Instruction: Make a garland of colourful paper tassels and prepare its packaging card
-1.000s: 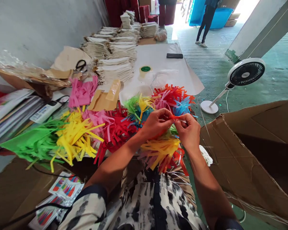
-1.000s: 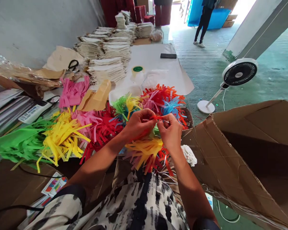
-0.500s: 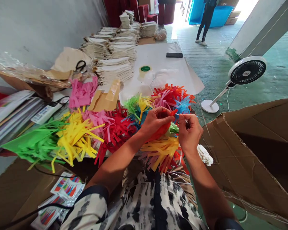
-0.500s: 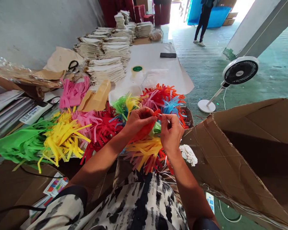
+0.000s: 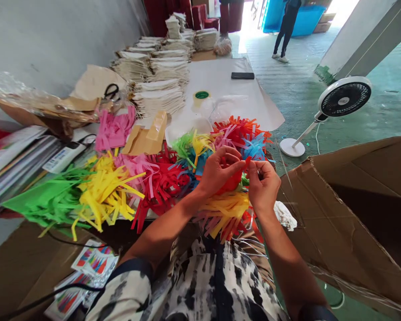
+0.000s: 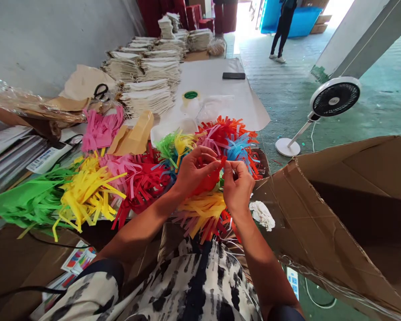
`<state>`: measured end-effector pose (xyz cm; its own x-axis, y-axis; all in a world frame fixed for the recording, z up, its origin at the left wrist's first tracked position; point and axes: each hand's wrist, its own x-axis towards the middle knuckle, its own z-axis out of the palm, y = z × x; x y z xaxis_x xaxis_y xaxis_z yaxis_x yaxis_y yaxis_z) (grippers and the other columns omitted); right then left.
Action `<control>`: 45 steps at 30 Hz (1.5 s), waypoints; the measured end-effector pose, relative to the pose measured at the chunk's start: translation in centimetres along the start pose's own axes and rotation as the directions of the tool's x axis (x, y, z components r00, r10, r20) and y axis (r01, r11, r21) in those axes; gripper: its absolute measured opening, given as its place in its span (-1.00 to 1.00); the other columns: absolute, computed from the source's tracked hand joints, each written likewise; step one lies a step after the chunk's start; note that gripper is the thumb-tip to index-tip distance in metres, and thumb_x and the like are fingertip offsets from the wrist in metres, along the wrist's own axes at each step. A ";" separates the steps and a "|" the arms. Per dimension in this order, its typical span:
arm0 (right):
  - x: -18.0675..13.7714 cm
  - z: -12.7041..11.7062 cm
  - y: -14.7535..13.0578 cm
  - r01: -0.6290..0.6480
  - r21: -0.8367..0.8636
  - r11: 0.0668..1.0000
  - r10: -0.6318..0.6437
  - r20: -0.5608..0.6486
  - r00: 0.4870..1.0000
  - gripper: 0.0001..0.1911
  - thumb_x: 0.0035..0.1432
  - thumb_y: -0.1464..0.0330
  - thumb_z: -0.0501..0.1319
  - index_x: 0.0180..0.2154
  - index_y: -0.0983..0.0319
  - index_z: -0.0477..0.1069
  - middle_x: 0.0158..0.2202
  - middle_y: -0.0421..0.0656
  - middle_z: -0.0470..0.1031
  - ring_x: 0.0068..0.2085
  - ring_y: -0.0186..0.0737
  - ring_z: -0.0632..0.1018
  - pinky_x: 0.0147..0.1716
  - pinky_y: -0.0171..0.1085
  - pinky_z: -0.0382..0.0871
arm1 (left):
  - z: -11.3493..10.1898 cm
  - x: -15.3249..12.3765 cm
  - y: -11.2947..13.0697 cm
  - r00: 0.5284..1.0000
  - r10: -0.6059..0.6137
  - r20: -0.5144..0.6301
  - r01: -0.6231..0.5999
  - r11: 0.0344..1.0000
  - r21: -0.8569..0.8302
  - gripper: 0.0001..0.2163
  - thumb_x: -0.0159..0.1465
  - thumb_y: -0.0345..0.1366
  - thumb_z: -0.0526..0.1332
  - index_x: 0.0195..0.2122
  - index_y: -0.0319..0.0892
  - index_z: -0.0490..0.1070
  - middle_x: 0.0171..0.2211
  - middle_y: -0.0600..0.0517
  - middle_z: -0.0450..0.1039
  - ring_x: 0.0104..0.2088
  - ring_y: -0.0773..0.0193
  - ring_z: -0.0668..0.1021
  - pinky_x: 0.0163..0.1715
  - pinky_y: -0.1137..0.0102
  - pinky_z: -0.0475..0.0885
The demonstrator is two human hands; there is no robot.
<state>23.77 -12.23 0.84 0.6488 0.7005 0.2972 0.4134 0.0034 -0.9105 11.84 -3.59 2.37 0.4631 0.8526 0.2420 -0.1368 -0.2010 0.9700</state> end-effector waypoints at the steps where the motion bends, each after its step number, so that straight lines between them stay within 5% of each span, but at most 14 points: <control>1: 0.0 0.0 0.0 0.003 0.004 1.000 -0.003 0.000 1.000 -0.51 0.38 -0.07 0.21 -0.31 0.22 0.53 -0.53 -0.27 0.40 -0.54 -0.34 0.28 -0.52 -0.30 0.13 | 0.1 0.0 0.1 1.000 -0.008 -0.005 0.008 1.000 0.004 -0.65 0.16 -0.04 0.54 -0.18 -0.14 0.58 -0.36 0.06 0.62 -0.37 0.34 0.59 -0.37 0.45 0.45; 7: -0.2 -0.3 0.1 0.044 0.012 0.999 -0.044 0.012 0.999 -0.54 0.42 -0.02 0.17 -0.31 0.21 0.50 -0.52 -0.26 0.43 -0.52 -0.34 0.34 -0.48 -0.30 0.19 | 0.6 -0.3 0.5 0.992 0.124 0.012 -0.124 0.973 0.195 -0.84 0.34 -0.18 0.38 -0.28 -0.15 0.55 -0.35 0.07 0.61 -0.34 0.36 0.57 -0.31 0.45 0.44; 12: 0.0 -0.5 0.2 0.092 0.070 0.993 -0.094 0.034 0.995 -0.49 0.52 -0.02 0.02 -0.17 0.20 0.55 -0.41 -0.22 0.49 -0.40 -0.28 0.45 -0.34 -0.27 0.29 | 1.1 -0.9 0.5 0.983 0.183 0.025 -0.179 0.909 0.376 -0.88 0.49 -0.19 0.20 -0.10 -0.08 0.46 -0.34 0.10 0.59 -0.41 0.38 0.58 -0.43 0.45 0.35; 22: 0.1 -0.9 0.3 0.093 0.006 0.996 -0.093 0.003 0.996 -0.54 0.49 0.01 0.10 -0.24 0.20 0.54 -0.41 -0.23 0.48 -0.41 -0.28 0.42 -0.37 -0.28 0.27 | 1.3 -0.8 0.5 0.983 0.177 0.055 -0.185 0.908 0.376 -0.73 0.46 0.00 0.24 -0.18 -0.09 0.51 -0.34 0.07 0.63 -0.39 0.33 0.57 -0.34 0.40 0.39; 27: 0.1 -0.7 0.4 0.056 0.152 0.987 -0.067 0.072 0.995 -0.62 0.44 0.04 0.19 -0.13 0.19 0.56 -0.34 -0.22 0.53 -0.46 -0.35 0.39 -0.46 -0.31 0.24 | 1.4 -0.8 0.0 0.981 0.186 0.059 -0.190 0.837 0.513 -0.78 0.53 -0.08 0.14 -0.11 -0.08 0.46 -0.41 0.08 0.58 -0.48 0.33 0.50 -0.43 0.37 0.25; 33: 0.5 -1.0 1.3 0.040 0.224 0.974 -0.071 0.130 0.989 -0.69 0.32 0.06 0.32 -0.26 0.18 0.55 -0.34 -0.23 0.47 -0.43 -0.35 0.35 -0.44 -0.31 0.23 | 1.1 -0.7 0.1 0.934 0.317 0.164 -0.352 0.741 0.572 -0.79 0.52 -0.08 0.15 -0.10 -0.05 0.48 -0.32 0.03 0.60 -0.33 0.23 0.58 -0.29 0.31 0.35; 36: 0.6 -1.4 1.7 0.016 0.227 0.974 -0.035 0.081 0.996 -0.68 0.33 0.05 0.29 -0.27 0.17 0.49 -0.28 -0.21 0.49 -0.41 -0.33 0.37 -0.43 -0.31 0.26 | 0.5 -0.6 0.4 0.930 0.266 0.254 -0.363 0.774 0.518 -0.77 0.44 -0.05 0.28 0.01 -0.02 0.48 -0.33 0.07 0.61 -0.31 0.24 0.60 -0.15 0.29 0.43; 39: 0.0 -1.7 1.8 -0.003 0.315 0.949 0.001 0.007 1.000 -0.68 0.35 0.06 0.27 -0.25 0.17 0.44 -0.10 -0.15 0.55 -0.44 -0.38 0.39 -0.47 -0.31 0.28 | -0.1 -0.5 0.5 0.908 0.195 0.372 -0.379 0.761 0.527 -0.80 0.41 -0.07 0.33 -0.10 -0.05 0.54 -0.39 0.09 0.61 -0.35 0.26 0.58 -0.10 0.30 0.43; 42: -1.1 -1.7 2.0 -0.046 0.391 0.919 0.044 0.015 0.999 -0.70 0.39 0.07 0.24 -0.22 0.16 0.39 -0.03 -0.11 0.59 -0.48 -0.40 0.41 -0.47 -0.30 0.31 | -0.5 -0.4 0.5 0.875 0.074 0.478 -0.361 0.757 0.544 -0.76 0.42 -0.07 0.30 -0.29 -0.08 0.58 -0.48 0.09 0.55 -0.47 0.32 0.49 -0.27 0.36 0.37; 45: -1.9 -1.9 2.6 -0.093 0.396 0.913 0.077 0.055 0.996 -0.71 0.41 0.06 0.21 -0.19 0.14 0.35 -0.17 -0.15 0.62 -0.47 -0.35 0.46 -0.43 -0.27 0.38 | -0.9 0.1 0.5 0.850 -0.043 0.525 -0.253 0.841 0.479 -0.67 0.40 -0.02 0.29 -0.41 -0.11 0.59 -0.58 0.10 0.45 -0.55 0.37 0.39 -0.48 0.40 0.23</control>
<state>24.79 -14.92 -1.55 0.6428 0.7367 0.2099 0.0642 0.2212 -0.9731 11.03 -3.18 2.84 0.8590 0.4805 0.1767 0.1871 -0.6159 0.7653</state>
